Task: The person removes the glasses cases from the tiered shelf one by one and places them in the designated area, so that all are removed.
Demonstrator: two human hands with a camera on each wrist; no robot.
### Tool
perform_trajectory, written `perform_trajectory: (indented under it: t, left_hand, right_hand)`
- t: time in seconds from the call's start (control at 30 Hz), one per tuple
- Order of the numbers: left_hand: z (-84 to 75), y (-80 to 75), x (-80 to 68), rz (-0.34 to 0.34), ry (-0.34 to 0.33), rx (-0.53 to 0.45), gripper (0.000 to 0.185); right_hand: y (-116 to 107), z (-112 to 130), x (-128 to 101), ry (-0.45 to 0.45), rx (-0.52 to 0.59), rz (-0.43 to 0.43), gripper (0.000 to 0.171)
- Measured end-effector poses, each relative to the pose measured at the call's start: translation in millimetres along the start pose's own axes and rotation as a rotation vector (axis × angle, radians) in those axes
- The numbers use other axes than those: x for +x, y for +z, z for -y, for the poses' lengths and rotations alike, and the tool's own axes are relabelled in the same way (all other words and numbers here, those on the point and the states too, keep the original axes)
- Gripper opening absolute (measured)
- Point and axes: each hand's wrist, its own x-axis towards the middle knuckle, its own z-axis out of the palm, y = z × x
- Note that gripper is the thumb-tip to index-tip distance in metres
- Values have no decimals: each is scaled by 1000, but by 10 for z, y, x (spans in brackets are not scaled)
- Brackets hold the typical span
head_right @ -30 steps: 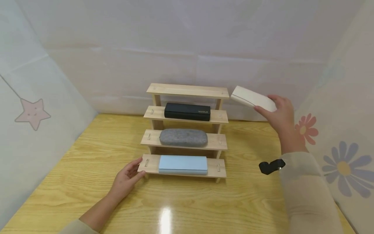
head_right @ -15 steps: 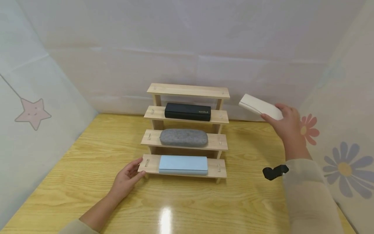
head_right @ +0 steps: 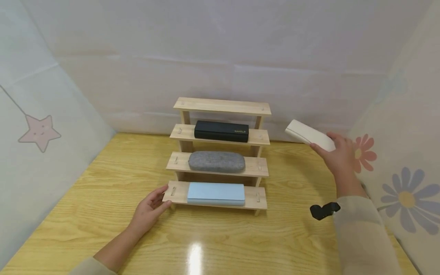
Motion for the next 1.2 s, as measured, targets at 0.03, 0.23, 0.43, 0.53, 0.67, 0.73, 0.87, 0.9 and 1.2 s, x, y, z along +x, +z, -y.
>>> perform_trajectory:
  t: [0.03, 0.23, 0.43, 0.53, 0.67, 0.73, 0.87, 0.9, 1.2]
  left_hand:
    - [6, -1, -1, 0, 5, -5, 56]
    - [3, -8, -10, 1, 20, -34, 56]
    - [0, -9, -22, 8, 3, -23, 56]
    - [-10, -6, -18, 11, 8, -18, 56]
    - [-23, 2, -3, 9, 13, -23, 55]
    - [-25, 5, 3, 4, 16, -27, 55]
    - [-19, 8, 1, 0, 26, -28, 54]
    - [-18, 8, -1, 0, 28, -29, 54]
    - [-24, -2, -10, 4, 25, -38, 54]
  right_hand:
    - [9, -25, -8, 2, 3, 4, 84]
    - [68, -163, -65, 15, 35, 21, 83]
    - [112, -262, -173, 36, 57, -6, 78]
    - [143, -301, -224, 57, 61, -15, 77]
    - [175, -373, -262, 91, 57, 1, 81]
    - [194, -408, -271, 106, 44, 11, 83]
    - [238, -472, -293, 126, 44, 18, 86]
    - [248, -487, -302, 133, 50, 23, 86]
    - [351, -593, -422, 143, 19, 46, 88]
